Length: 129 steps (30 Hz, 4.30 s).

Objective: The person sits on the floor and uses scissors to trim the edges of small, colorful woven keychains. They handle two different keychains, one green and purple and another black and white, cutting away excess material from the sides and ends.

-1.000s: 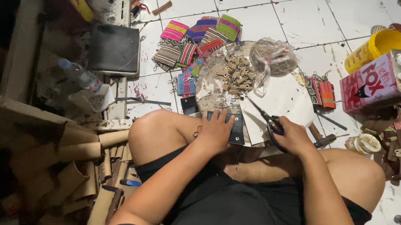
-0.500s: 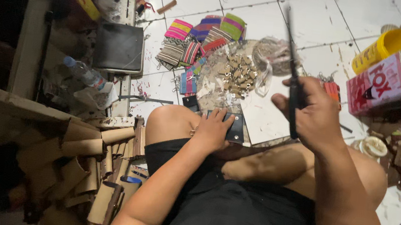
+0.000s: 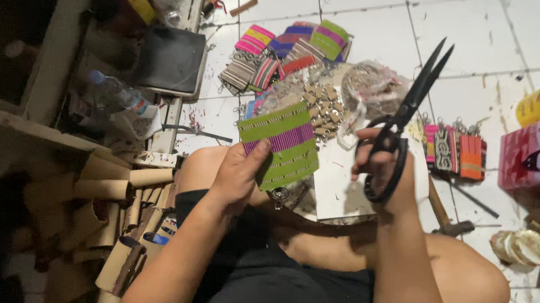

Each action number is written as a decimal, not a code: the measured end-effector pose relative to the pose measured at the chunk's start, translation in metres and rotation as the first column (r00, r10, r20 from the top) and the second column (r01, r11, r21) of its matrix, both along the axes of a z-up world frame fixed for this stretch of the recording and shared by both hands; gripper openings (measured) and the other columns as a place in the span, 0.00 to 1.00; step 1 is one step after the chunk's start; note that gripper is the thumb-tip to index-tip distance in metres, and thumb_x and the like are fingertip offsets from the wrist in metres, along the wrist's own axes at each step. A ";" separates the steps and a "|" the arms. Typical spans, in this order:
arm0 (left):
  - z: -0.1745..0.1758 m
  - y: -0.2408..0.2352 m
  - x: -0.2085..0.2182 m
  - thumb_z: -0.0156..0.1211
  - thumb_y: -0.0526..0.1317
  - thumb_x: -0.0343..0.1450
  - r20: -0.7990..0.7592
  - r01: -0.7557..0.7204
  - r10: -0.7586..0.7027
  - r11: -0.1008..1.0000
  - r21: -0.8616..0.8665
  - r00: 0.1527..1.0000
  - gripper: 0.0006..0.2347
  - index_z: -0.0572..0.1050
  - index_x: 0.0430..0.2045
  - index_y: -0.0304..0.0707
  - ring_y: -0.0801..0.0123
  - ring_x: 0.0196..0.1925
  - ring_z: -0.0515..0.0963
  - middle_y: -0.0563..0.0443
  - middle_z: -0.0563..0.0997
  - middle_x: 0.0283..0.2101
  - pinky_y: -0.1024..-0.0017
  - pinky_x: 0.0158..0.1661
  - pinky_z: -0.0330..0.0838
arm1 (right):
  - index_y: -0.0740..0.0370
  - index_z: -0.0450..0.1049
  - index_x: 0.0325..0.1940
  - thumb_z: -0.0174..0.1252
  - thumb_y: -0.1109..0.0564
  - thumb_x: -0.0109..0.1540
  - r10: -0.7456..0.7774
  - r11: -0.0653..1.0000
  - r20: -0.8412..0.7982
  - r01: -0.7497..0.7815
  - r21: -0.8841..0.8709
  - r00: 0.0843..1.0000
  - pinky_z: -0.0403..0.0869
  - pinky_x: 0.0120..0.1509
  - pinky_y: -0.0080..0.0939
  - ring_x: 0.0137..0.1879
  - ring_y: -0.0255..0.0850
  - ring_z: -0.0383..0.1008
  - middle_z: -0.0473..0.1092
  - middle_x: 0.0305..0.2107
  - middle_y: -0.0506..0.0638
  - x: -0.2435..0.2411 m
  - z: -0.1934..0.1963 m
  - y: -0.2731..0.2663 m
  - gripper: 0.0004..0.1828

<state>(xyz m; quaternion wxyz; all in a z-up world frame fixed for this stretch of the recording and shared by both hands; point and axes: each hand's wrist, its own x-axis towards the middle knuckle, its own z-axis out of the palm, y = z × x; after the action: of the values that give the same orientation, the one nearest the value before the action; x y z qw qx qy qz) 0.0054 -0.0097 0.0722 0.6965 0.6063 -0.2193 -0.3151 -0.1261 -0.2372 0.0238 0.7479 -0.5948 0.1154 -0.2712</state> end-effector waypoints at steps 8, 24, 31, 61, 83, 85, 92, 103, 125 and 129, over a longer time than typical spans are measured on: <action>-0.007 -0.064 -0.025 0.58 0.45 0.76 -0.149 -0.030 0.005 0.986 -0.167 0.989 0.14 0.77 0.47 0.32 0.71 0.34 0.80 0.45 0.85 0.35 0.72 0.42 0.75 | 0.76 0.75 0.51 0.74 0.57 0.53 0.035 0.992 -0.158 -0.016 0.123 0.987 0.78 0.27 0.38 0.28 0.39 0.74 0.73 0.27 0.58 -0.010 -0.009 -0.004 0.27; -0.035 -0.071 -0.034 0.73 0.46 0.66 -0.080 -0.029 0.017 0.988 -0.150 0.997 0.42 0.51 0.67 0.23 0.42 0.62 0.71 0.27 0.73 0.56 0.43 0.69 0.59 | 0.74 0.78 0.50 0.75 0.49 0.55 -0.037 0.996 -0.326 0.009 -0.086 0.945 0.76 0.39 0.45 0.33 0.42 0.74 0.74 0.28 0.61 -0.016 0.019 0.025 0.29; -0.036 -0.069 -0.013 0.73 0.45 0.66 -0.033 -0.120 0.116 0.976 -0.184 0.993 0.42 0.49 0.68 0.25 0.41 0.64 0.71 0.27 0.72 0.58 0.45 0.68 0.62 | 0.71 0.76 0.54 0.63 0.48 0.63 0.037 0.998 -0.221 -0.025 0.058 0.975 0.74 0.29 0.36 0.22 0.40 0.76 0.77 0.25 0.61 -0.019 -0.009 0.025 0.24; -0.013 -0.036 -0.028 0.78 0.39 0.63 0.188 -0.266 0.289 0.954 -0.139 0.939 0.41 0.55 0.67 0.30 0.55 0.54 0.74 0.40 0.74 0.50 0.56 0.59 0.69 | 0.69 0.70 0.61 0.65 0.54 0.65 -0.169 0.982 -0.078 0.162 -0.093 0.983 0.74 0.43 0.32 0.35 0.34 0.72 0.72 0.26 0.51 -0.020 -0.011 0.028 0.24; 0.010 -0.041 -0.039 0.77 0.39 0.63 0.135 -0.199 0.233 0.953 -0.227 0.963 0.40 0.56 0.67 0.30 0.56 0.53 0.77 0.38 0.75 0.49 0.58 0.55 0.75 | 0.67 0.68 0.66 0.53 0.14 0.53 0.370 0.900 -0.073 -0.377 -0.221 0.926 0.68 0.66 0.60 0.59 0.52 0.72 0.73 0.53 0.62 -0.018 0.025 0.046 0.59; 0.011 -0.041 -0.039 0.77 0.39 0.63 0.140 -0.197 0.233 0.953 -0.230 0.962 0.40 0.56 0.67 0.29 0.55 0.53 0.77 0.37 0.75 0.49 0.57 0.55 0.75 | 0.68 0.68 0.66 0.52 0.13 0.52 0.375 0.897 -0.074 -0.381 -0.224 0.924 0.67 0.67 0.62 0.60 0.55 0.72 0.72 0.53 0.64 -0.018 0.024 0.046 0.61; 0.016 -0.038 -0.038 0.77 0.39 0.63 0.157 -0.181 0.216 0.961 -0.211 0.964 0.40 0.54 0.67 0.27 0.53 0.52 0.77 0.35 0.76 0.48 0.55 0.56 0.74 | 0.65 0.73 0.58 0.52 0.14 0.53 0.364 0.898 -0.088 -0.374 -0.232 0.927 0.73 0.60 0.57 0.51 0.48 0.73 0.74 0.43 0.58 -0.019 0.043 0.048 0.55; 0.028 -0.028 -0.032 0.77 0.38 0.63 0.212 -0.173 0.211 0.968 -0.181 0.954 0.40 0.55 0.67 0.28 0.50 0.53 0.77 0.34 0.75 0.48 0.54 0.56 0.75 | 0.57 0.74 0.30 0.51 0.09 0.47 0.301 0.879 -0.185 -0.348 -0.325 0.935 0.75 0.42 0.40 0.34 0.41 0.74 0.70 0.23 0.48 -0.020 0.051 0.044 0.47; 0.069 -0.004 -0.013 0.82 0.35 0.59 0.458 -0.149 0.196 0.979 -0.136 0.867 0.42 0.60 0.67 0.33 0.56 0.53 0.79 0.37 0.78 0.49 0.57 0.56 0.76 | 0.62 0.76 0.33 0.59 0.10 0.39 0.310 0.894 -0.238 -0.367 -0.257 0.921 0.75 0.33 0.34 0.27 0.38 0.73 0.70 0.17 0.50 -0.035 -0.008 0.036 0.52; 0.090 -0.004 -0.019 0.77 0.45 0.61 0.601 -0.236 0.103 0.960 0.148 0.793 0.38 0.61 0.66 0.42 0.72 0.59 0.77 0.49 0.77 0.60 0.75 0.61 0.70 | 0.56 0.70 0.31 0.42 0.05 0.43 0.267 0.864 -0.343 -0.381 -0.330 0.901 0.63 0.33 0.32 0.27 0.29 0.64 0.66 0.20 0.41 -0.041 0.024 0.042 0.52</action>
<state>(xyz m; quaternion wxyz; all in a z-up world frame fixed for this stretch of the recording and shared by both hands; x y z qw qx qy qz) -0.0132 -0.0134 0.1625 0.5501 0.7628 -0.3326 -0.0702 -0.1667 -0.1948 0.0475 0.6252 -0.7748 0.0631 -0.0690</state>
